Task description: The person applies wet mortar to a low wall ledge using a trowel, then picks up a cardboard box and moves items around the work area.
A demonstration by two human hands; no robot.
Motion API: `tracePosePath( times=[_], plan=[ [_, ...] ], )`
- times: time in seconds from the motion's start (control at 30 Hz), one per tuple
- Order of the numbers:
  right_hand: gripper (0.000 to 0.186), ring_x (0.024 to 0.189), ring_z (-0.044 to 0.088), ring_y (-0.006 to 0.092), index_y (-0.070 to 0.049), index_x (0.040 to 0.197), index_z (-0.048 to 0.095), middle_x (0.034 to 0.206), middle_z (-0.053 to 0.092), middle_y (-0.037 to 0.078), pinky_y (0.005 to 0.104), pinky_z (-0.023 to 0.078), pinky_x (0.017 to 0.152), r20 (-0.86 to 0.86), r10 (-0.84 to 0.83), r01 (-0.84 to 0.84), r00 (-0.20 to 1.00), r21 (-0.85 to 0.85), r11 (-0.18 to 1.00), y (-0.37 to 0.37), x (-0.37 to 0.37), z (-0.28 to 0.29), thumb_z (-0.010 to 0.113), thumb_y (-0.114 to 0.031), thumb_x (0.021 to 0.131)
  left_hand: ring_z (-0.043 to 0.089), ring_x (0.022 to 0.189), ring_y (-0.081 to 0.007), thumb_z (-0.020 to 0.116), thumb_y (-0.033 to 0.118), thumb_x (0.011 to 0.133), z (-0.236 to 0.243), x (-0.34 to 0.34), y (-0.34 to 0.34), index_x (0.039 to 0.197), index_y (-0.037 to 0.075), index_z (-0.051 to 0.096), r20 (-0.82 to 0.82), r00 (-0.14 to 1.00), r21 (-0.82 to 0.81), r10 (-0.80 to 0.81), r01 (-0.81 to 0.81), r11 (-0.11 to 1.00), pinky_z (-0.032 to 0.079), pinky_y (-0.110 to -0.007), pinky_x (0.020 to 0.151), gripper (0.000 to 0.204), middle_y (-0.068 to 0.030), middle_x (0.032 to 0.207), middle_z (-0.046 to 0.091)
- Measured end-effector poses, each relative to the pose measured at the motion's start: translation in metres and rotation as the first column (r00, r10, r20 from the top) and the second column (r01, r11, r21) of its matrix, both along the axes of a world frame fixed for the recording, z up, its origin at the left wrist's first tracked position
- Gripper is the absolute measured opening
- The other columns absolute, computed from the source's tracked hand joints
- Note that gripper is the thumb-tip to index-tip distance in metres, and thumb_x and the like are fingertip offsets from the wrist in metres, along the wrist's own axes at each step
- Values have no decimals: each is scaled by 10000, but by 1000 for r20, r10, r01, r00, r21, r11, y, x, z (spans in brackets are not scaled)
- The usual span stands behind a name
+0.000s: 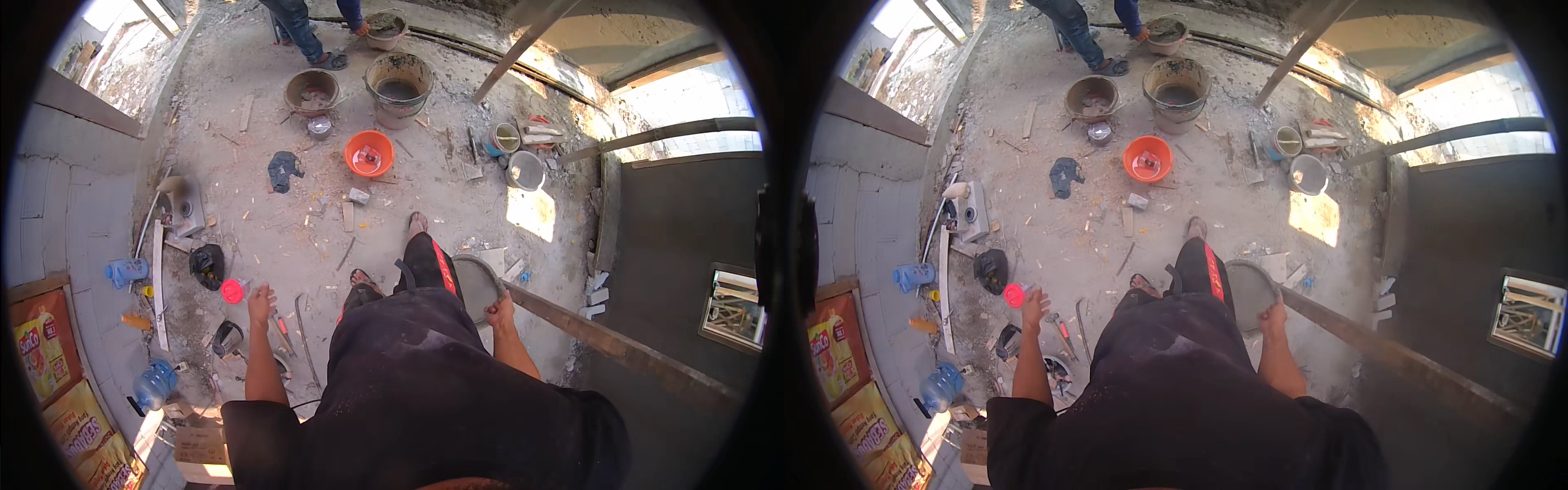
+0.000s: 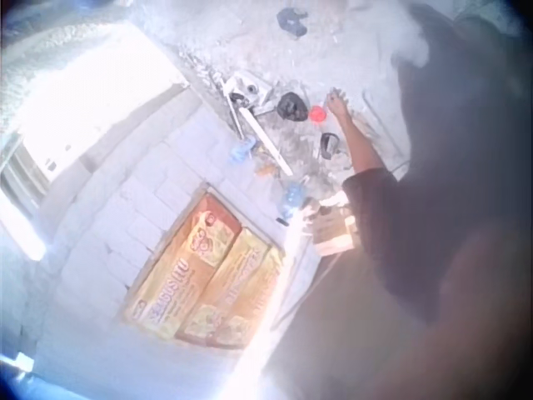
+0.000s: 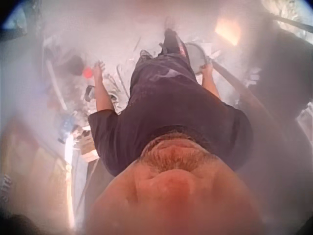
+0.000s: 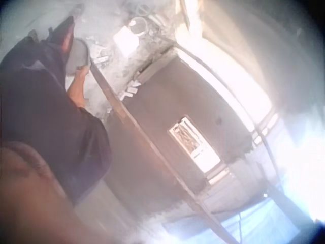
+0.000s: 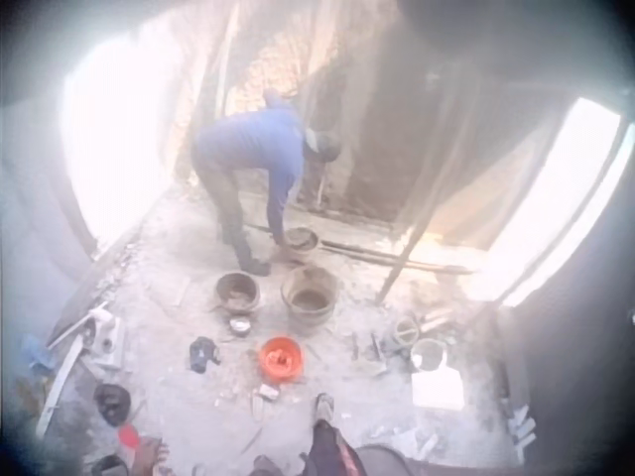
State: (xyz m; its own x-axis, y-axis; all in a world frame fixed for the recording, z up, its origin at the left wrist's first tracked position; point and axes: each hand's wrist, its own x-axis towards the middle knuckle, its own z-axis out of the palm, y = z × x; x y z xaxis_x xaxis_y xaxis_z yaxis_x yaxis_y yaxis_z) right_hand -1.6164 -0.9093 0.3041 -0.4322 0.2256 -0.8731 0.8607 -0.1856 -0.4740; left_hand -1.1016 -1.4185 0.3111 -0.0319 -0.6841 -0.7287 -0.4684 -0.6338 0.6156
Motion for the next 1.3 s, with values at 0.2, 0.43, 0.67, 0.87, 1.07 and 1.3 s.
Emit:
tracePosePath(
  times=[0.2, 0.43, 0.67, 0.87, 1.07, 1.3],
  plan=[
    [682, 611, 347, 124, -27, 1412, 409, 1059, 439, 45, 297, 382, 564, 264, -206, 222, 942, -29, 975, -54, -111, -31, 395, -593, 1032, 688, 888, -193, 610, 455, 1024, -19, -125, -27, 1198, 37, 619, 74, 995, 45, 65, -69, 997, 526, -334, 675, 453, -109, 1097, 706],
    [777, 701, 401, 143, 15, 1456, 347, 1033, 417, 48, 337, 416, 641, 196, -301, 302, 933, 28, 953, -177, -208, -62, 499, -597, 1002, 686, 857, -192, 615, 368, 1002, 18, -249, 53, 1251, 28, 658, 47, 895, 478, -445, 371, 796, 554, -396, 739, 424, -78, 998, 715],
    [446, 487, 367, 165, -122, 791, 489, 644, 386, 20, 394, 435, 555, -46, 111, -103, 993, 142, 985, -314, -339, -127, 634, -483, 1007, 702, 962, -199, 593, 340, 1036, 83, -344, -22, 1384, 36, 577, 198, 976, 371, 95, -164, 914, 561, -355, 806, 462, -100, 1129, 718],
    [600, 616, 602, 278, 51, 875, 659, 808, 655, 183, 473, 516, 625, -34, 935, -727, 354, 619, 297, -356, -482, -231, 637, -538, 990, 698, 961, -196, 601, 369, 1044, 92, -329, 26, 1310, 18, 623, 242, 963, 401, 116, -208, 892, 560, -358, 829, 441, -128, 1148, 718],
    [652, 1074, 628, 511, 83, 1009, 711, 1030, 678, 349, 549, 480, 934, 58, 874, -671, -483, 616, -412, -463, -565, -240, 592, -556, 966, 673, 998, -146, 630, 306, 1039, 119, -283, 143, 1265, -9, 675, 303, 952, 359, 52, -165, 919, 539, -310, 883, 390, -105, 1150, 726],
    [576, 1213, 610, 441, 32, 1229, 657, 1239, 665, 271, 522, 478, 1047, 502, 469, -192, -727, 508, -840, -561, -645, -251, 659, -451, 915, 686, 1044, -187, 594, 363, 1045, 137, -316, 229, 1357, 13, 612, 358, 925, 497, 126, -303, 813, 532, -347, 916, 470, -123, 1213, 719]
  ],
)
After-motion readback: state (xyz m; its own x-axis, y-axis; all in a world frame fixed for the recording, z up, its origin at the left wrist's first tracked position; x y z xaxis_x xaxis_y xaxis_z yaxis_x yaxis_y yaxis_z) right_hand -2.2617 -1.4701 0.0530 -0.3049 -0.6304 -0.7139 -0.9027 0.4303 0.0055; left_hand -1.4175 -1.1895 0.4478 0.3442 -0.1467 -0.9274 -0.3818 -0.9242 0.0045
